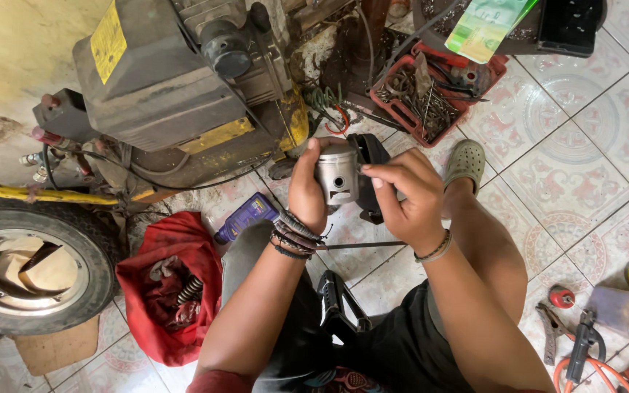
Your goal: The person sits on the floor and uses a small metal file to smooth the edges of a cylindrical metal part. They repeatedly file the part, rotate it, and inspect the surface before continuing the filing process.
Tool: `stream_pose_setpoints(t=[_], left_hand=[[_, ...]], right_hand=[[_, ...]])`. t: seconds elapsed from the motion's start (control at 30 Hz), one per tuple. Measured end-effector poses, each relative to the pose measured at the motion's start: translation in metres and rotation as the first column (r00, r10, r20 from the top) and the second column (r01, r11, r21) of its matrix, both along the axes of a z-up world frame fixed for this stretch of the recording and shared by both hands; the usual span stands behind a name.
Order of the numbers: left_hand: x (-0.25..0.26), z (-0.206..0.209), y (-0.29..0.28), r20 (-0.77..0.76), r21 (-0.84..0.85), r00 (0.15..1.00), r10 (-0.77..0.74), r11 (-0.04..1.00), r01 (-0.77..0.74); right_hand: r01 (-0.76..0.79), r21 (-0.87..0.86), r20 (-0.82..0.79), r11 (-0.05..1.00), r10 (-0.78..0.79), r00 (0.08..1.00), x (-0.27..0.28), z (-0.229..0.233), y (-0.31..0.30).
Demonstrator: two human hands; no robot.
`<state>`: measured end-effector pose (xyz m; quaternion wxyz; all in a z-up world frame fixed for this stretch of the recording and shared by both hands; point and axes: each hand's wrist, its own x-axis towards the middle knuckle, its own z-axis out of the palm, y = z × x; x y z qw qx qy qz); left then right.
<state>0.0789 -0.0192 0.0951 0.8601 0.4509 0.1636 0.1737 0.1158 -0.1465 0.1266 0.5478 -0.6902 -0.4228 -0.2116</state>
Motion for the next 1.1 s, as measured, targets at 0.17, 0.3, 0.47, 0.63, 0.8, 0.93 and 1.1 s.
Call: stream_pose_setpoints(t=[0.17,0.3,0.47,0.63,0.8,0.93,1.1], left_hand=[[0.009,-0.035,-0.004,-0.007,0.075,0.999,-0.038,0.996,0.038],[0.004,-0.012,-0.007,-0.012,-0.189,0.997,-0.072,0.98,0.069],[0.008,-0.021,-0.001,0.009,-0.122,0.992,-0.129,0.984,0.129],[0.012,-0.037,-0.002,0.043,0.139,0.997,-0.067,0.988,0.061],[0.016,-0.037,-0.006,0.008,0.181,0.998,-0.059,0.982,0.056],[0.018,-0.052,-0.008,-0.01,0.216,0.999,-0.044,0.975,0.045],[0.022,-0.054,-0.003,0.057,0.218,0.998,0.031,0.975,-0.042]], right_hand=[[-0.059,-0.029,-0.019,0.998,0.058,0.998,-0.003,-0.008,0.007],[-0.024,-0.085,-0.049,0.996,0.02,0.999,0.011,-0.006,-0.009],[0.011,-0.05,-0.283,0.999,-0.025,0.959,0.011,-0.008,-0.017],[-0.003,-0.134,-0.539,0.991,-0.07,0.839,0.008,-0.018,-0.016],[0.012,-0.105,-0.581,0.994,-0.071,0.811,0.011,-0.033,-0.011],[0.001,-0.11,-0.488,0.994,-0.055,0.871,0.011,-0.031,0.0],[0.006,-0.166,-0.417,0.986,-0.076,0.906,0.017,-0.028,0.004]])
